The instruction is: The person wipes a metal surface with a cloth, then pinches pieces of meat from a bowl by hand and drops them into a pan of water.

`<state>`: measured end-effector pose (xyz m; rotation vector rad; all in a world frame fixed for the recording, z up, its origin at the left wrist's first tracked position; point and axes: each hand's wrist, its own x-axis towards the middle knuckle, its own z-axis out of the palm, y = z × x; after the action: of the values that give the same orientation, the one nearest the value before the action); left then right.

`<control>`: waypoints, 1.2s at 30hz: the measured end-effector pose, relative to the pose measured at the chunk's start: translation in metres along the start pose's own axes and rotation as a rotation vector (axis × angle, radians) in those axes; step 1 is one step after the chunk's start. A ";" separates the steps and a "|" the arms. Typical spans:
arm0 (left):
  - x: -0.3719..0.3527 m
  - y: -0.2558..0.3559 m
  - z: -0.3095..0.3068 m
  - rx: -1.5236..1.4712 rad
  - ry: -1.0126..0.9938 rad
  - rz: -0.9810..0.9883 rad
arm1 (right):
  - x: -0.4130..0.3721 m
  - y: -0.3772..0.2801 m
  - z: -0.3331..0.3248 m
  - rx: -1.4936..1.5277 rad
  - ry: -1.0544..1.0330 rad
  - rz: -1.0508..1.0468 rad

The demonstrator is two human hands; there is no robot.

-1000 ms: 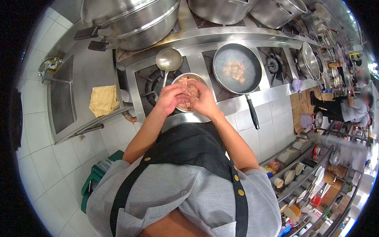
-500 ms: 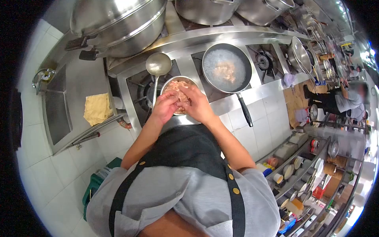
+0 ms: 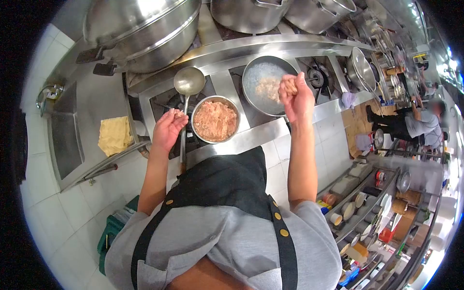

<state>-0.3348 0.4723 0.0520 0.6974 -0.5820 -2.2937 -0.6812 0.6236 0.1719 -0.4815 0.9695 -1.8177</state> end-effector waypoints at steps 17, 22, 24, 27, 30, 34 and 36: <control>0.001 -0.027 -0.008 -0.034 -0.067 -0.107 | -0.015 0.179 0.144 -0.574 -0.210 0.290; -0.011 -0.029 0.007 -0.019 0.007 -0.152 | -0.035 0.178 0.122 -1.207 -0.210 -0.132; -0.004 -0.042 -0.001 -0.001 -0.035 -0.150 | -0.037 0.179 0.119 -1.303 -0.198 -0.178; -0.004 -0.049 -0.002 0.032 -0.066 -0.148 | -0.036 0.174 0.114 -1.316 -0.183 -0.178; -0.005 -0.045 0.006 0.059 -0.072 -0.168 | -0.037 0.163 0.114 -1.338 -0.235 -0.126; 0.002 -0.043 0.006 0.067 -0.068 -0.202 | -0.041 0.158 0.115 -1.292 -0.211 -0.260; 0.001 -0.041 0.008 0.085 -0.074 -0.200 | -0.041 0.155 0.114 -1.238 -0.240 -0.267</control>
<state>-0.3591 0.5008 0.0342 0.7432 -0.6746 -2.5005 -0.4955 0.5833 0.1221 -1.5825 1.8483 -1.1202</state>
